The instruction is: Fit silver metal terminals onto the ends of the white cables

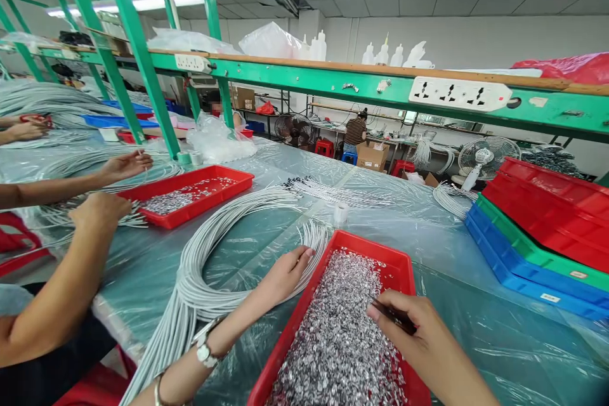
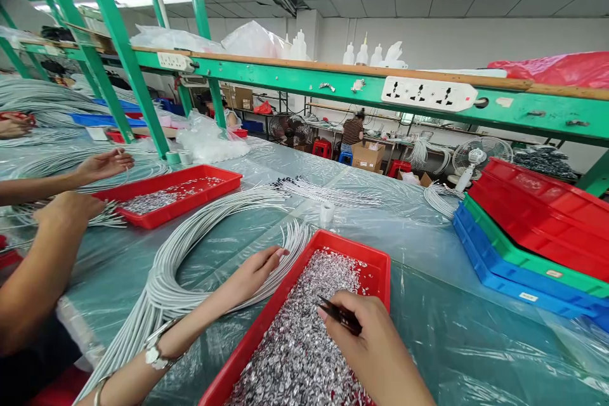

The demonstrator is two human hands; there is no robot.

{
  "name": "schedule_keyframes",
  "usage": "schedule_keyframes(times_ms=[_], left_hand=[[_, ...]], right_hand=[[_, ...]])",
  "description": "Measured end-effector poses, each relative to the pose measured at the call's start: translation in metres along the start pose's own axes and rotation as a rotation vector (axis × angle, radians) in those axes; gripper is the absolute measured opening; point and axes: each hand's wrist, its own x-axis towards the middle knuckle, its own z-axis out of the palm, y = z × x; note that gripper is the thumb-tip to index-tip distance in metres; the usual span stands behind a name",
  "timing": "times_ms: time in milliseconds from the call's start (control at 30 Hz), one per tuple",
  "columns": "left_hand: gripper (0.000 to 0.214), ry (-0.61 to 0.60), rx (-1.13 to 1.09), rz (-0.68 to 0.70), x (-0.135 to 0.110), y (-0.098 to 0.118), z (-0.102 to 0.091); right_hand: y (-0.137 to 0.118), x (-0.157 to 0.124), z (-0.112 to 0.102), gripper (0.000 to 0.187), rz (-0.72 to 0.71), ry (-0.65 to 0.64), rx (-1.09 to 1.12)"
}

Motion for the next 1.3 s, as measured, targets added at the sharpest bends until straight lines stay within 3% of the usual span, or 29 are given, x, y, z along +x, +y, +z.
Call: schedule_keyframes(times_ms=[167,300,433,800,1000,1300], left_hand=[[0.046,-0.063,-0.198,0.073,-0.014,0.041,0.004],[0.043,-0.177,-0.325,0.119,-0.032,0.073,0.009],[0.038,-0.259,-0.404,0.162,-0.048,0.09,0.011],[0.037,-0.237,-0.467,0.211,-0.06,0.099,0.009],[0.036,-0.22,-0.443,0.234,-0.064,0.097,0.007],[0.028,-0.131,-0.353,0.336,-0.064,0.097,0.006]], right_hand=[[-0.002,0.004,0.003,0.032,0.013,0.01,0.008],[-0.003,0.004,0.004,0.027,0.027,0.044,0.025],[-0.005,0.003,0.003,0.027,0.034,0.082,0.054],[-0.014,-0.004,0.004,0.03,0.043,0.072,0.258],[-0.02,-0.012,0.013,0.035,0.164,0.157,0.28],[-0.018,-0.008,0.014,0.033,0.106,0.082,0.302]])
